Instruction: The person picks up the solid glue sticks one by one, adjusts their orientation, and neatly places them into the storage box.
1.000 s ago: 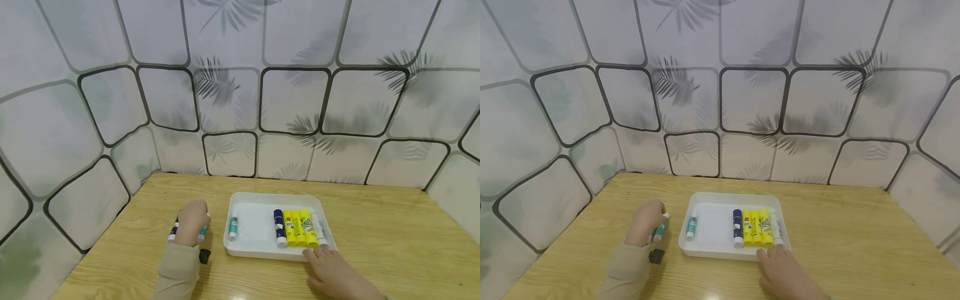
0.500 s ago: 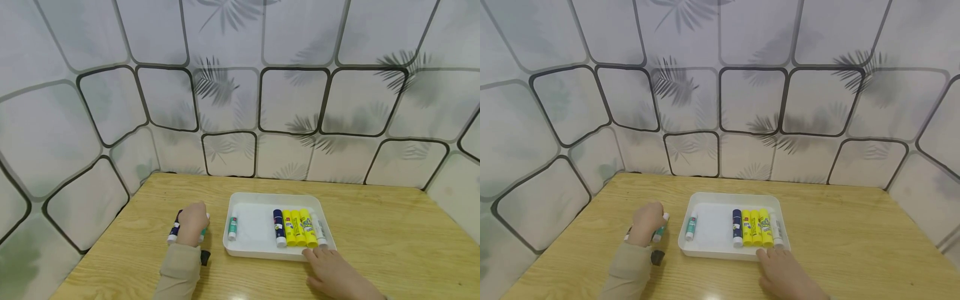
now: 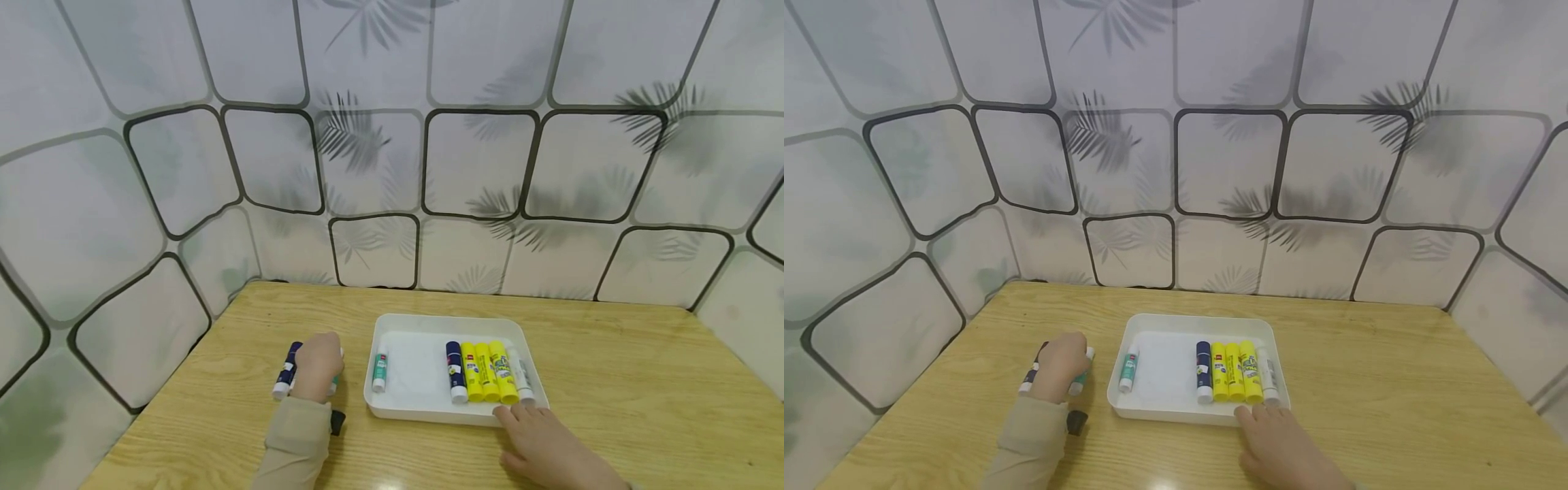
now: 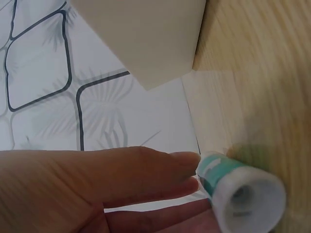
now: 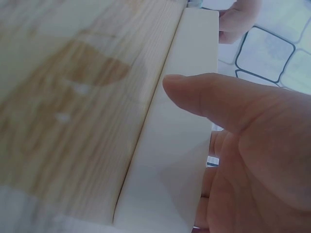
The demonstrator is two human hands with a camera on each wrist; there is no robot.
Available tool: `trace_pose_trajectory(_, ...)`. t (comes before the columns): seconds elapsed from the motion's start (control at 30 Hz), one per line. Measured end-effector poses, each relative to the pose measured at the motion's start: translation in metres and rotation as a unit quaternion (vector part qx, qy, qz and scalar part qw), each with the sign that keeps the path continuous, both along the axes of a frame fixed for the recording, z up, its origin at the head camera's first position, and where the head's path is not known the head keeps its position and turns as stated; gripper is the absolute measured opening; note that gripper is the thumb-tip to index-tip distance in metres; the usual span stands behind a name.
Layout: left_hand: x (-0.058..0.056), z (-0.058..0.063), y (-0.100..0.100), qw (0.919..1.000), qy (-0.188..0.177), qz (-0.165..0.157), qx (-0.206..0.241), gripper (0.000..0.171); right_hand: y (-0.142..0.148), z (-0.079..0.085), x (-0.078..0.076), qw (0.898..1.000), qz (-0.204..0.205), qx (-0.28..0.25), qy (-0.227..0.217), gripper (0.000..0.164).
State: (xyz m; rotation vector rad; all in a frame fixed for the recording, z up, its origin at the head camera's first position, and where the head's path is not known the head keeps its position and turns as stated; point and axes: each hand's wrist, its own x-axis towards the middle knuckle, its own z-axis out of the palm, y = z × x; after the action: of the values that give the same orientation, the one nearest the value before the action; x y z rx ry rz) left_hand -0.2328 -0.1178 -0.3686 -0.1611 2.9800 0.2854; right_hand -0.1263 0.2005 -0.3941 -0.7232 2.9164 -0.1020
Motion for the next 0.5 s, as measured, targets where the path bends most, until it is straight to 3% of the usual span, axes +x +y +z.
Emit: trace_pose_trajectory(0.5, 0.0006, -0.0048, 0.0043, 1.0, 0.003, -0.002, -0.001, 0.011, 0.0001, -0.0008, -0.0006, 1.0, 0.002, 0.004, 0.009, 0.045)
